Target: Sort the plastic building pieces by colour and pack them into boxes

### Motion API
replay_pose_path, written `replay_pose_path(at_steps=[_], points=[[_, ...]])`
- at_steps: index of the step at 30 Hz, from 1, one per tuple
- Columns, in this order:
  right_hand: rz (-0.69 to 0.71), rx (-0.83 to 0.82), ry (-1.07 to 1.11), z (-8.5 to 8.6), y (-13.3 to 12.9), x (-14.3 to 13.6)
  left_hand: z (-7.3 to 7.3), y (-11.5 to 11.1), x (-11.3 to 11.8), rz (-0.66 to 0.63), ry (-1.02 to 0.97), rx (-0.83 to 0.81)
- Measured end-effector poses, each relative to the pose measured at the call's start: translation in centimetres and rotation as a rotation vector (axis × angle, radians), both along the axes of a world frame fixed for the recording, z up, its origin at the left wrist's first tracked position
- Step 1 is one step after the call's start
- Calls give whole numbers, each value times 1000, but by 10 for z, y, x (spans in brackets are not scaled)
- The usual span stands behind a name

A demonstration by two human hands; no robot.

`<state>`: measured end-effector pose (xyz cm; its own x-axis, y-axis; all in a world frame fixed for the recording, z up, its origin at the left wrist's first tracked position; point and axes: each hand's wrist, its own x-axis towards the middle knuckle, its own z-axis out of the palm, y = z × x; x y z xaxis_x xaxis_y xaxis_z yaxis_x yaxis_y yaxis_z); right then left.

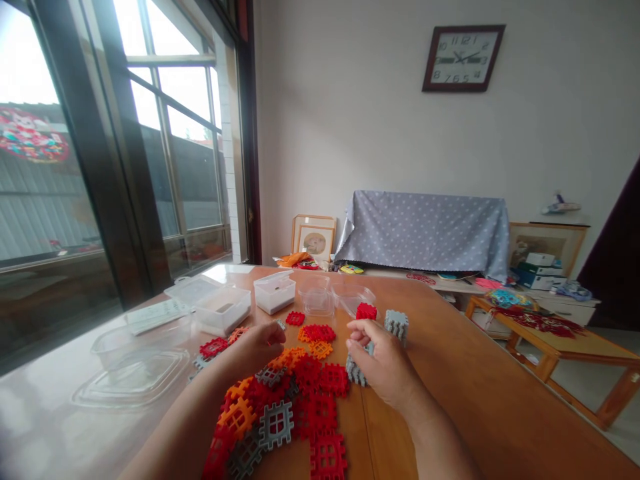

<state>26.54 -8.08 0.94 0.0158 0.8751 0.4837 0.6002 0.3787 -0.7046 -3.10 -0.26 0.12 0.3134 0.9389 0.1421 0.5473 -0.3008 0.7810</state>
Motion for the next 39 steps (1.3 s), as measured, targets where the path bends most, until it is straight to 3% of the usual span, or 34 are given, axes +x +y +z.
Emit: replay_pose_path(at_steps=[5,11,19,22,24,28,30,34,39], points=[[141,-32,-79,4,-16,-40,-2,-10,-9,-45,207,55],[148,-80,-138,1,-18,-53,7,-14,0,-36,500,107],[131,-62,-142,0,-18,-52,18,-10,-5,141,499,173],[123,-48,-137,-1,-16,-52,24,-11,-3,221,352,164],[115,-36,-136,-2,-15,-52,27,-13,2,212,109,107],[107,-5,-127,-4,-13,-53,31,-21,18,6,-486,-142],[96,7,-126,-5,-12,-54,31,-25,24,-74,-664,-261],[62,14,-155,-1,-15,-57,29,-28,31,-146,-822,-411],[38,32,-191,4,-18,-58,28,-32,37,-193,-871,-482]])
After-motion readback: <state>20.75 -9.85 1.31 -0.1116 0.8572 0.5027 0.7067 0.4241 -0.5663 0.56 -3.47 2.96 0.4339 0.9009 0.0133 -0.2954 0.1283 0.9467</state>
